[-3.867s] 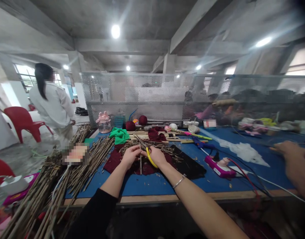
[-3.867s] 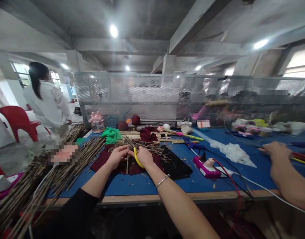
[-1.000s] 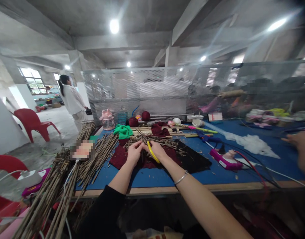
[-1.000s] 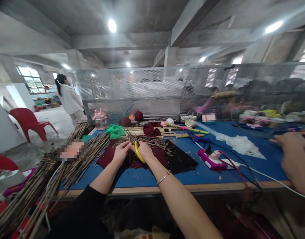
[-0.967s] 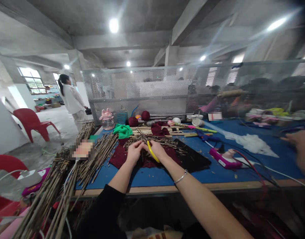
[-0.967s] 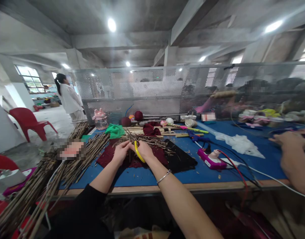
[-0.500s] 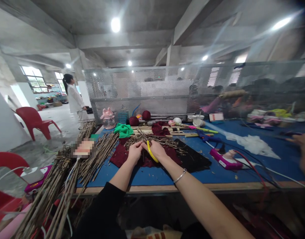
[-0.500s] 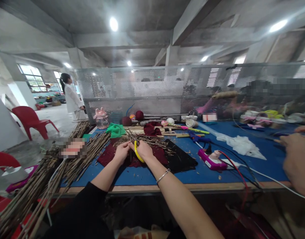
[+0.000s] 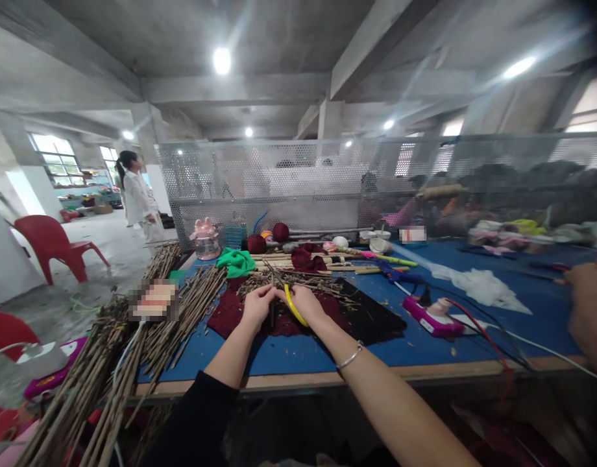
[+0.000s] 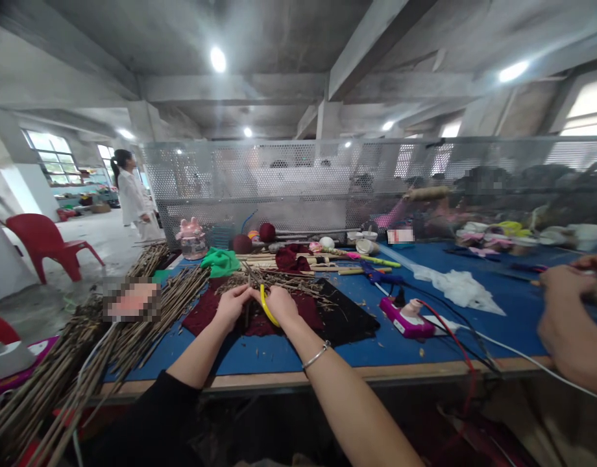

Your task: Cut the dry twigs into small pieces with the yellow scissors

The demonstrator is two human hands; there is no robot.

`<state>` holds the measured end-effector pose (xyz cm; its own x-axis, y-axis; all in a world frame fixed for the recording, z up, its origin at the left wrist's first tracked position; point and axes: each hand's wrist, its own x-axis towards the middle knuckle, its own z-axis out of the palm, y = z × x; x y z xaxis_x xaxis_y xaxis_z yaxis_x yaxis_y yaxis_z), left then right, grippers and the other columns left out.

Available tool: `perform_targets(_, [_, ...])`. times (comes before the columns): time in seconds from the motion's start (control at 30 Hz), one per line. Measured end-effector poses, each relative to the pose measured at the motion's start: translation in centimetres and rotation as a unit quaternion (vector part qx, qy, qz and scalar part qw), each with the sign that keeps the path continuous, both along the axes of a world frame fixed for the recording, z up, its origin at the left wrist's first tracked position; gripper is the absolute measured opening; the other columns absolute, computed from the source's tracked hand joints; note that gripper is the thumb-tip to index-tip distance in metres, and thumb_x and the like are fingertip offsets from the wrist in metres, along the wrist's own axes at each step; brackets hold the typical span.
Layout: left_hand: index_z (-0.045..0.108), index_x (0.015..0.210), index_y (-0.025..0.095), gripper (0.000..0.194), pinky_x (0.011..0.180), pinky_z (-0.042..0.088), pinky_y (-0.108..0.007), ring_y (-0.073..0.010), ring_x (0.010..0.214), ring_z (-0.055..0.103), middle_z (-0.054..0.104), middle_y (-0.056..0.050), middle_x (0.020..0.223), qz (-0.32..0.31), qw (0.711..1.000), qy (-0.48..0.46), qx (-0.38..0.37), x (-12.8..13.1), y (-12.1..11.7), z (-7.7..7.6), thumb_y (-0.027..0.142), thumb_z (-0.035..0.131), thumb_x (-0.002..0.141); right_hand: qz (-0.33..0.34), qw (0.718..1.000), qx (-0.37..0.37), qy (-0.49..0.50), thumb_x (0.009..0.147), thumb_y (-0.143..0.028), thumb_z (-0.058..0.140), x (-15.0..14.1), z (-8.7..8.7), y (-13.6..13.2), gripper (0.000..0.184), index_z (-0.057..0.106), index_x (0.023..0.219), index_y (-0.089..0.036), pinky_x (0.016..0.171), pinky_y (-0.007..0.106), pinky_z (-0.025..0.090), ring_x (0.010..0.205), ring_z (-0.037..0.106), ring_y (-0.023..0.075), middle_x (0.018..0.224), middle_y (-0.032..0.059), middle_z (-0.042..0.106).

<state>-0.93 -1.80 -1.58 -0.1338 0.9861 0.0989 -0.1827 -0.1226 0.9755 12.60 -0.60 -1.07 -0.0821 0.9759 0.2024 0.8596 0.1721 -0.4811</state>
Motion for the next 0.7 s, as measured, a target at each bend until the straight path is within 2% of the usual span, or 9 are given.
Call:
perform_targets(0.13, [0.069, 0.087, 0.013, 0.034, 0.051, 0.04, -0.02, -0.0103, 0.055, 0.054, 0.066, -0.005, 0.065, 0.012, 0.999, -0.032, -0.026, -0.14, -0.04, 0.31, 0.029, 0.071, 0.058, -0.027, 0.999, 0.02, -0.009, 0.07, -0.07, 0.039, 0.22, -0.08, -0.2, 0.056, 0.06, 0.075, -0.019, 0.061, 0.026, 0.038, 0.078, 0.061, 0.0223, 0.081, 0.0103, 0.065])
perform_targets(0.23, [0.067, 0.093, 0.013, 0.04, 0.044, 0.034, -0.018, -0.0066, 0.047, 0.048, 0.063, -0.002, 0.062, -0.014, 0.998, -0.043, -0.035, -0.21, 0.01, 0.24, 0.034, 0.069, 0.06, -0.047, 0.998, 0.028, -0.012, 0.07, -0.069, 0.04, 0.26, -0.12, -0.36, 0.054, 0.06, 0.079, -0.02, 0.062, 0.026, 0.038, 0.081, 0.06, 0.023, 0.083, 0.0093, 0.065])
perform_targets(0.33, [0.065, 0.095, 0.013, 0.045, 0.038, 0.025, -0.017, -0.0032, 0.038, 0.037, 0.056, 0.002, 0.051, -0.043, 0.998, -0.027, -0.03, -0.24, 0.1, -0.03, 0.04, 0.069, 0.059, -0.037, 0.998, 0.035, -0.022, 0.068, -0.068, 0.044, 0.11, -0.17, -0.51, 0.053, 0.058, 0.087, -0.02, 0.065, 0.027, 0.039, 0.084, 0.06, 0.0237, 0.088, 0.0088, 0.064])
perform_targets(0.53, [0.063, 0.079, 0.013, 0.039, 0.036, 0.027, -0.015, -0.0032, 0.04, 0.039, 0.057, 0.001, 0.06, -0.092, 0.996, -0.015, -0.006, -0.12, 0.13, -0.28, 0.047, 0.065, 0.06, 0.001, 0.999, 0.034, 0.001, 0.067, -0.067, 0.048, -0.12, -0.4, -0.63, 0.056, 0.052, 0.095, -0.019, 0.066, 0.026, 0.037, 0.088, 0.058, 0.0218, 0.097, 0.0087, 0.061])
perform_targets(0.7, [0.059, 0.068, 0.013, 0.034, 0.036, 0.027, -0.016, -0.0031, 0.037, 0.035, 0.049, 0.004, 0.049, -0.12, 0.993, 0.004, 0.013, 0.03, 0.13, -0.54, 0.047, 0.062, 0.063, 0.002, 0.999, 0.038, -0.009, 0.065, -0.067, 0.05, 0.0, -0.46, -0.63, 0.059, 0.05, 0.097, -0.016, 0.066, 0.026, 0.037, 0.089, 0.057, 0.0229, 0.099, 0.0113, 0.06])
